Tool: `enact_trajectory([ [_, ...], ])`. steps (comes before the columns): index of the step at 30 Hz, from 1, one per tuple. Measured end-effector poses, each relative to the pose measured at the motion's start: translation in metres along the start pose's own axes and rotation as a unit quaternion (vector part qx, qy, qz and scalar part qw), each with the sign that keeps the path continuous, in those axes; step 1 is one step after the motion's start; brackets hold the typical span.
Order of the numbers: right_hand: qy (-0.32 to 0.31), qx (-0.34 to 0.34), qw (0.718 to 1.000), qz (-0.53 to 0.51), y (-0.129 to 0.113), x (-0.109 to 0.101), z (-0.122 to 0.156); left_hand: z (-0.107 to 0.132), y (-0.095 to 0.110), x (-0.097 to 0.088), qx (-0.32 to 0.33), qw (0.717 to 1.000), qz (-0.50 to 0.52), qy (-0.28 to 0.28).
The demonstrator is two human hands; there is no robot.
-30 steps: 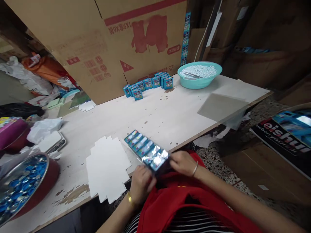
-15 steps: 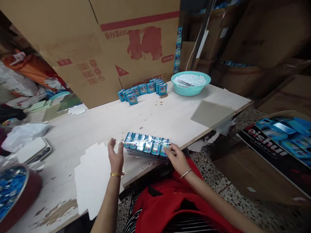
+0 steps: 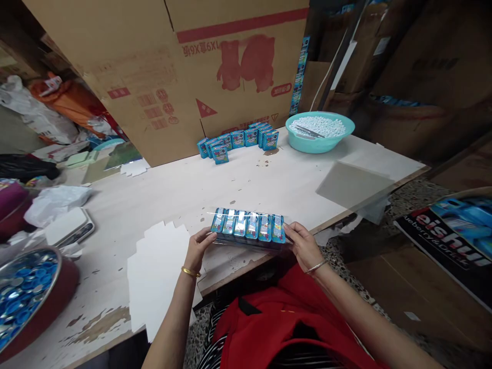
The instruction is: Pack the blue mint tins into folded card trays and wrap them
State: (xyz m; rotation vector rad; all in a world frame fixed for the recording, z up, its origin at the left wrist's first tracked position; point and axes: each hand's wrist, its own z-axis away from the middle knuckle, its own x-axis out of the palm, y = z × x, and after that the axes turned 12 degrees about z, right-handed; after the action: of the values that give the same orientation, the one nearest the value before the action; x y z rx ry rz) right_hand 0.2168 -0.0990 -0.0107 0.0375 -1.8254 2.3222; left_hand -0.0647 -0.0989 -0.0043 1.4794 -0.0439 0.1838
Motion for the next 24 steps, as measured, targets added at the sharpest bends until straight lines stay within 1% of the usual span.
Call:
enact_trajectory([
  [3, -0.002, -0.002, 1.000, -0.025, -0.007, -0.003, -0.004, -0.002, 0.001, 0.005, 0.007, 1.000, 0.002, -0.014],
  [6, -0.003, -0.007, 1.000, -0.028, -0.012, -0.007, -0.010, -0.004, 0.003, 0.010, 0.008, 1.000, 0.006, -0.020],
  [11, -0.006, 0.038, 0.999, -0.034, -0.016, -0.015, -0.019, -0.005, 0.000, 0.015, 0.002, 1.000, -0.008, -0.027],
  [15, -0.017, 0.047, 0.998, -0.034, -0.017, -0.019, -0.023, -0.010, -0.003, 0.013, -0.009, 1.000, -0.017, 0.003],
  [18, 0.017, 0.055, 0.998, -0.018, -0.019, -0.022, -0.027, -0.020, 0.002, 0.014, -0.002, 0.999, -0.013, 0.035],
  [21, 0.064, 0.040, 0.995, 0.069, -0.020, -0.025, -0.027, -0.029, 0.016, 0.027, 0.007, 0.995, -0.022, 0.096],
  [23, 0.059, 0.014, 0.989, 0.136, -0.020, -0.029, -0.020, -0.028, 0.024, 0.040, 0.011, 0.990, -0.044, 0.134],
  [24, 0.047, 0.001, 0.986, 0.159, -0.019, -0.033, -0.016, -0.027, 0.026, 0.046, 0.024, 0.990, -0.052, 0.129],
])
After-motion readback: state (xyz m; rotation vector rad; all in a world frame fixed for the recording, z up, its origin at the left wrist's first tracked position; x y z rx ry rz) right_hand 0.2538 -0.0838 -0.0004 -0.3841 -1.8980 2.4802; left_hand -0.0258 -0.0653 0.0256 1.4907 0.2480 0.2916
